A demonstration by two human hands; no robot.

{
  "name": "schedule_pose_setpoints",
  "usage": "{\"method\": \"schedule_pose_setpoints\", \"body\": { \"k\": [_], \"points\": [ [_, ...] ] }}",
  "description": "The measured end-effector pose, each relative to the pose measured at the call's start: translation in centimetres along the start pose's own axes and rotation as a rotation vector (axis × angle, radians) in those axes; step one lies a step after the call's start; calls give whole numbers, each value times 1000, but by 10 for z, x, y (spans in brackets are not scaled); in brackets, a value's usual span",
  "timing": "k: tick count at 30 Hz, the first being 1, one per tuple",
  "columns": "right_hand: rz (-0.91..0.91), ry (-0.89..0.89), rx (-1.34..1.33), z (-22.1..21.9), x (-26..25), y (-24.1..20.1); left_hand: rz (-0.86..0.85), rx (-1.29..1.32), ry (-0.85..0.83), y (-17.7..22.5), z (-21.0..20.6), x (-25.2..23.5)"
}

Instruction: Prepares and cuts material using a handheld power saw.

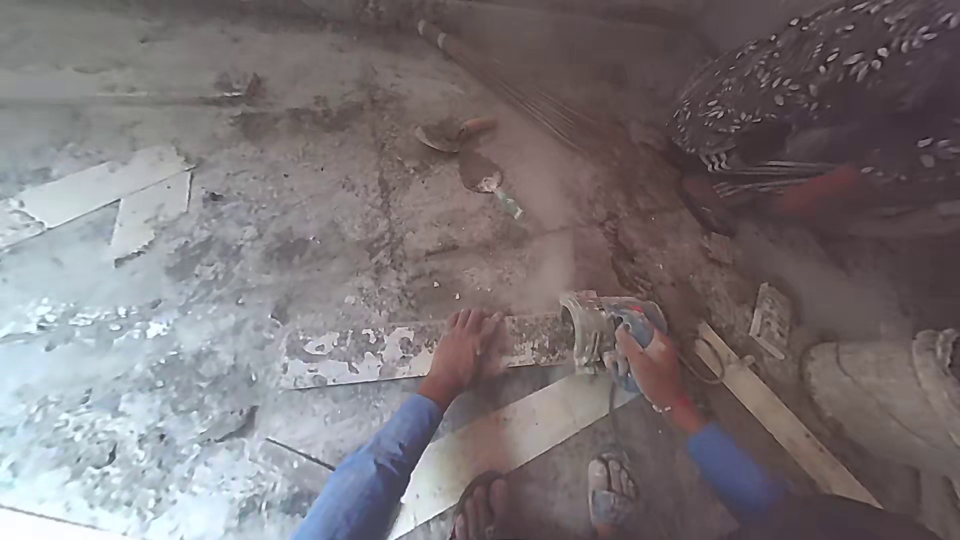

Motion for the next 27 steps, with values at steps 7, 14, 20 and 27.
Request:
{"method": "schedule_pose_setpoints", "body": {
  "k": [7, 14, 20, 27],
  "points": [
    [-24, -11, 65, -4, -17, -3, 1, 19, -8, 0, -1, 2],
    [-53, -68, -81, -1, -2, 2, 11, 48, 2, 0, 1, 2],
    [-43, -32, -80, 7, 23, 13, -3, 9, 33, -3, -6, 1],
    [-37, -64, -89, 13, 44, 12, 13, 31, 17, -2, -4, 2]
  ]
}}
Point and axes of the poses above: each hand's wrist, its own x-axis away from the middle knuckle, its own z-axis out of the back of the hand, y = z × x, the point moved 3 cm from there along -x, towards the middle knuckle, and after that the axes turned 2 degrees about -y, right-handed, at the moved point
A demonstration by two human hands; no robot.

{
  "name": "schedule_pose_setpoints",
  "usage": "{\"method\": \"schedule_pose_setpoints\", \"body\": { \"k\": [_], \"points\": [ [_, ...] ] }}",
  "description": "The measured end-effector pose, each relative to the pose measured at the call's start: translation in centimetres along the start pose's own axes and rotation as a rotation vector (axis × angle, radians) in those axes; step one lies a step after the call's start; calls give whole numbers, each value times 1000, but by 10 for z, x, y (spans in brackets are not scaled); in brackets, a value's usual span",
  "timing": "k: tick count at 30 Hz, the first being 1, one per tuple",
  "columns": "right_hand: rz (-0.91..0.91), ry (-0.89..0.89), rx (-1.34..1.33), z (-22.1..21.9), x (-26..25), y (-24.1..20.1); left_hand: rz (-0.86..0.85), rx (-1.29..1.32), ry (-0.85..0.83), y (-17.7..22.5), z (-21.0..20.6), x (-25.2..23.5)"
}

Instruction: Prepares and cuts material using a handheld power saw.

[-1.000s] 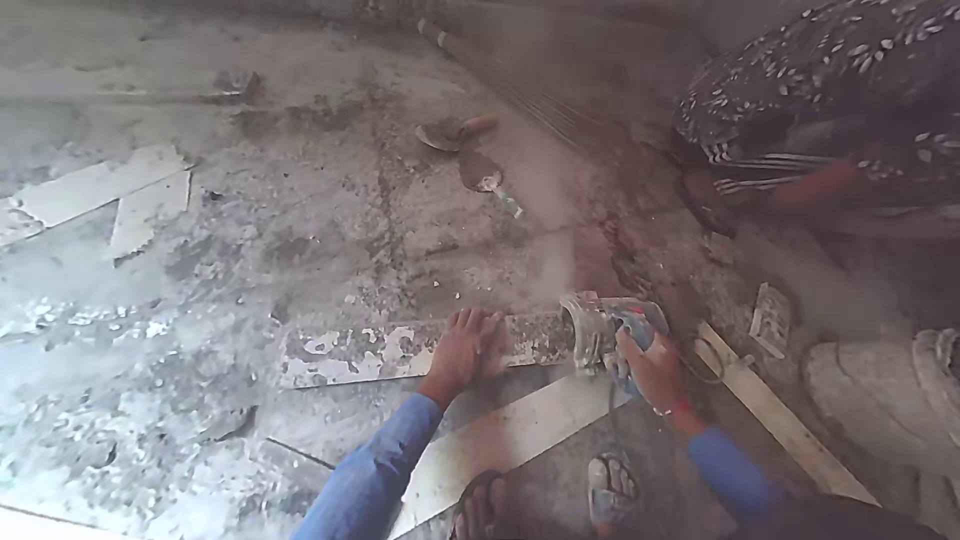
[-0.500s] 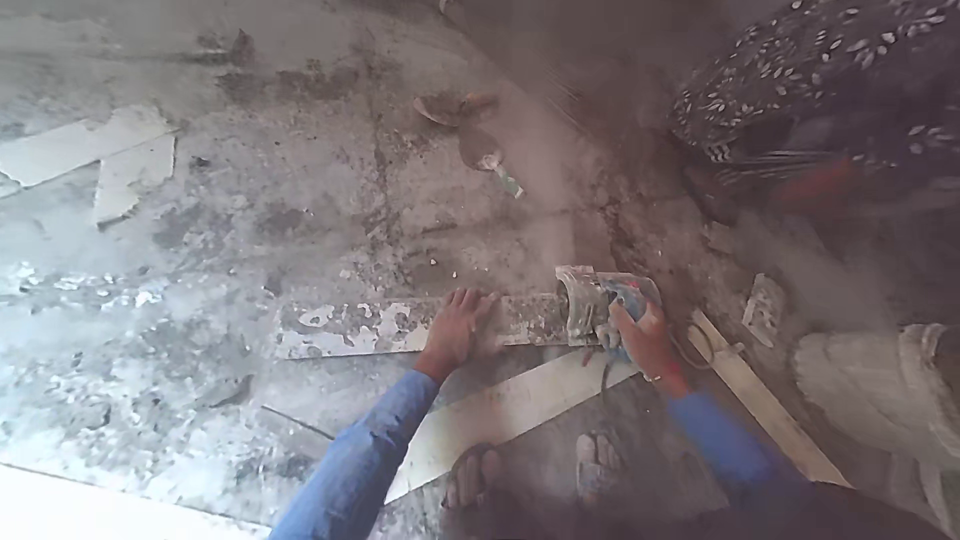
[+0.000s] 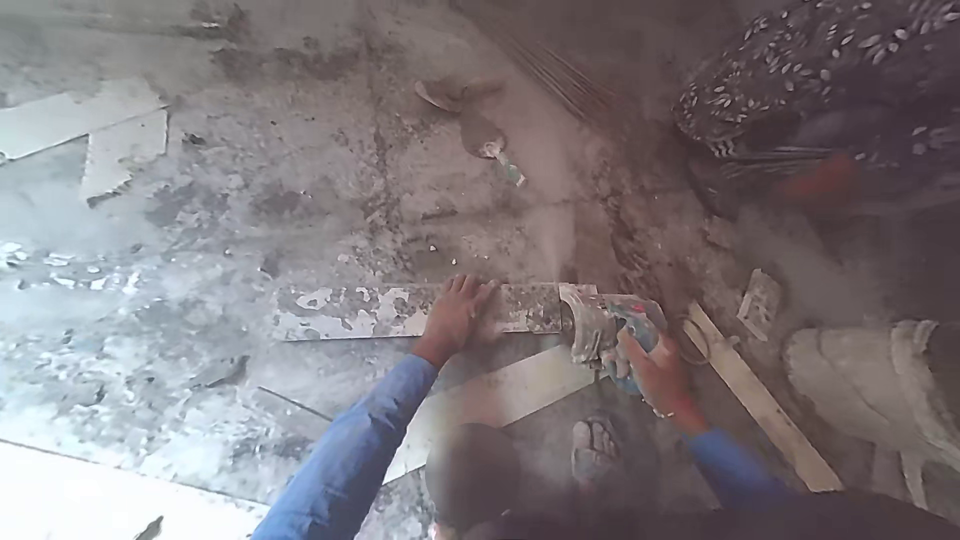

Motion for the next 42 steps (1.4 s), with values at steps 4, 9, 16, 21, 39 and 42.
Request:
{"method": "schedule_pose_setpoints", "body": {
  "k": [4, 9, 16, 21, 39, 42],
  "points": [
    [-12, 9, 5, -2, -8, -1, 19, -14, -43, -1, 0, -2],
    [19, 19, 22, -12, -44, -11, 32, -9, -48, 2, 4, -2],
    [45, 7, 68, -18, -86, -16, 30, -20, -16, 5, 7, -2],
    [6, 39, -172, -5, -85, -13, 33, -31, 12, 6, 4, -2],
    [-707, 110, -787, 135, -59, 56, -47, -217, 585, 79, 145, 7],
    [-609, 79, -726, 145, -66, 59, 23, -215, 994, 99, 189, 24]
  ]
}}
Point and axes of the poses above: each hand's wrist, its own x-axis away from the middle knuckle, its own z-axis out of the back of the hand, y = z × x, the point moved 3 cm from there along -x, towards the middle knuckle, and after that the axes turned 2 degrees about -y, right-handed, at the moved point
